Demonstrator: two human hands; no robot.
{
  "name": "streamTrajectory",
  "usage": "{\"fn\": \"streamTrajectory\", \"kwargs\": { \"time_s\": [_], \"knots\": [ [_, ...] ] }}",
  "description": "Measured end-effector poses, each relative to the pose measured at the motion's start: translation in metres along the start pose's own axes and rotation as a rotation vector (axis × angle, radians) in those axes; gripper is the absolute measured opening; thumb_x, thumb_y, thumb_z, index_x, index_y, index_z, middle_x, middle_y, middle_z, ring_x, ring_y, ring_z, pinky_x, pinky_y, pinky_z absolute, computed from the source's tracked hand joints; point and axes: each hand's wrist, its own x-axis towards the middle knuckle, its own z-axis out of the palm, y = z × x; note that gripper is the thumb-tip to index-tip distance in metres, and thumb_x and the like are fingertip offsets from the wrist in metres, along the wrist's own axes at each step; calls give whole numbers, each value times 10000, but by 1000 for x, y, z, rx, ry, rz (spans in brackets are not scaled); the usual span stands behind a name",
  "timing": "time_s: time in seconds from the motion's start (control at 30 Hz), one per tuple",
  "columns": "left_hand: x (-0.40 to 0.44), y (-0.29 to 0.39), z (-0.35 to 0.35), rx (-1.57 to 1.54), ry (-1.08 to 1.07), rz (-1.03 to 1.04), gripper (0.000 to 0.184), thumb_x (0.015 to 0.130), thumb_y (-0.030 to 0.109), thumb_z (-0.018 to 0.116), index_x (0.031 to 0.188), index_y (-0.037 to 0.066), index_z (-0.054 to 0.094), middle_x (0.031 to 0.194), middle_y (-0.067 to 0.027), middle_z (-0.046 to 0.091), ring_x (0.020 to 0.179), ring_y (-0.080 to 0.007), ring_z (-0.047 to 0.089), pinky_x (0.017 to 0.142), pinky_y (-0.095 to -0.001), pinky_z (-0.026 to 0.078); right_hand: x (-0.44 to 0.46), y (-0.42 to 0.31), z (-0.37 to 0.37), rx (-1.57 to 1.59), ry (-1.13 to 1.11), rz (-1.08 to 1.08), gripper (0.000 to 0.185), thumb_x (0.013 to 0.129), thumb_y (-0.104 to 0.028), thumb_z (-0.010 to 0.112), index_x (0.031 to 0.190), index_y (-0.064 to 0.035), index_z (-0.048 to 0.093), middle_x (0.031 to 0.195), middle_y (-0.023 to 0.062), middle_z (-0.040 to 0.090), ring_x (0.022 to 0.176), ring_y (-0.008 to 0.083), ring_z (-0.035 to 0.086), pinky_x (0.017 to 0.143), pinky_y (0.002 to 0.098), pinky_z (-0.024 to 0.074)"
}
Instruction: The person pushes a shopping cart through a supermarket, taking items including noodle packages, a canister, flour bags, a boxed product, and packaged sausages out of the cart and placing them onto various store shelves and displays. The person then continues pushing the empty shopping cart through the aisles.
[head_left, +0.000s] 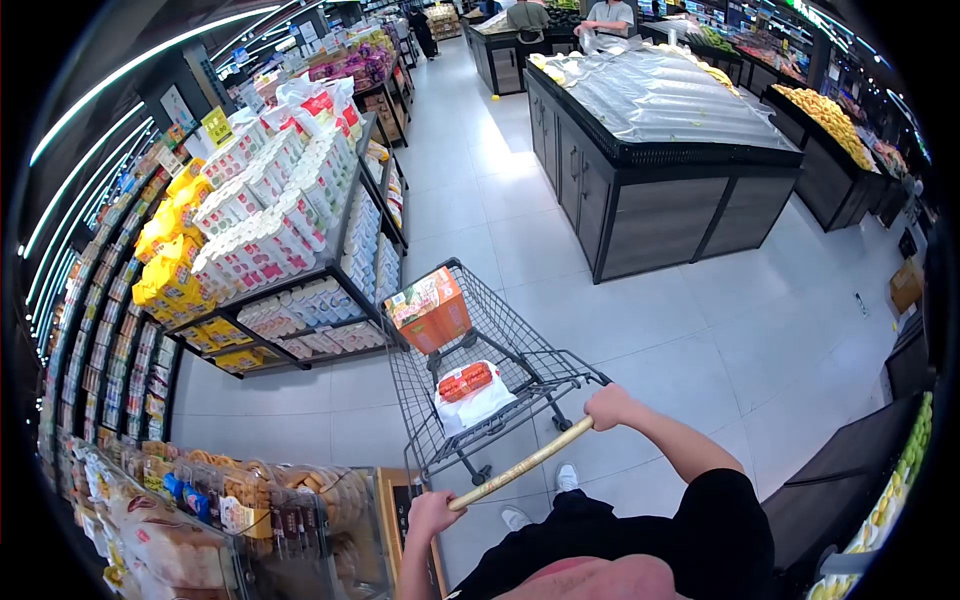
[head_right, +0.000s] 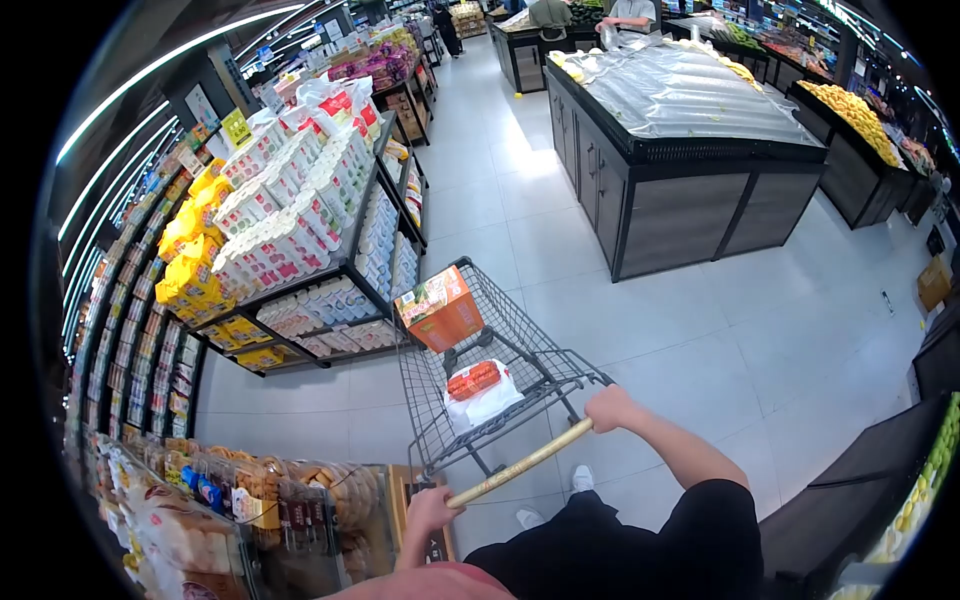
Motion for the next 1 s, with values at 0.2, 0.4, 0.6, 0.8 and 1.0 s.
{"fn": "streamTrajectory", "kwargs": {
  "time_s": [0.2,0.4,0.6,0.8,1.0],
  "knots": [
    [33,-20,-24,68,78,151,272,734,394,745,896,175,741,840,-105,723,819,-319,692,735,-437,553,-8,-16,-8,23,102,154,165,662,-212,648,796,-160,728,739,95,696,724,313,689,633,443,542],
    [85,-39,-44,95,142,214,221,728,316,715,888,167,743,834,-101,722,822,-314,690,725,-436,551,-2,-30,-20,23,238,281,149,656,-207,660,769,-136,726,736,99,698,730,304,695,631,430,547],
    [146,-37,-76,153,190,268,200,702,282,717,869,178,753,842,-97,723,811,-297,690,734,-407,550,31,-9,-26,56,253,344,166,680,-213,639,810,-148,718,747,99,694,727,317,687,647,445,550],
    [218,-28,-118,209,170,202,225,706,328,732,880,188,754,867,-88,729,838,-290,694,751,-403,552,69,17,-59,97,314,385,163,695,-219,640,809,-145,732,720,91,691,712,308,691,650,431,555],
    [293,-19,-155,266,95,193,310,673,378,769,907,175,754,899,-96,733,875,-292,696,794,-396,542,115,55,-94,126,324,416,173,676,-236,673,775,-116,746,763,91,720,730,288,709,661,395,560]
  ]
}}
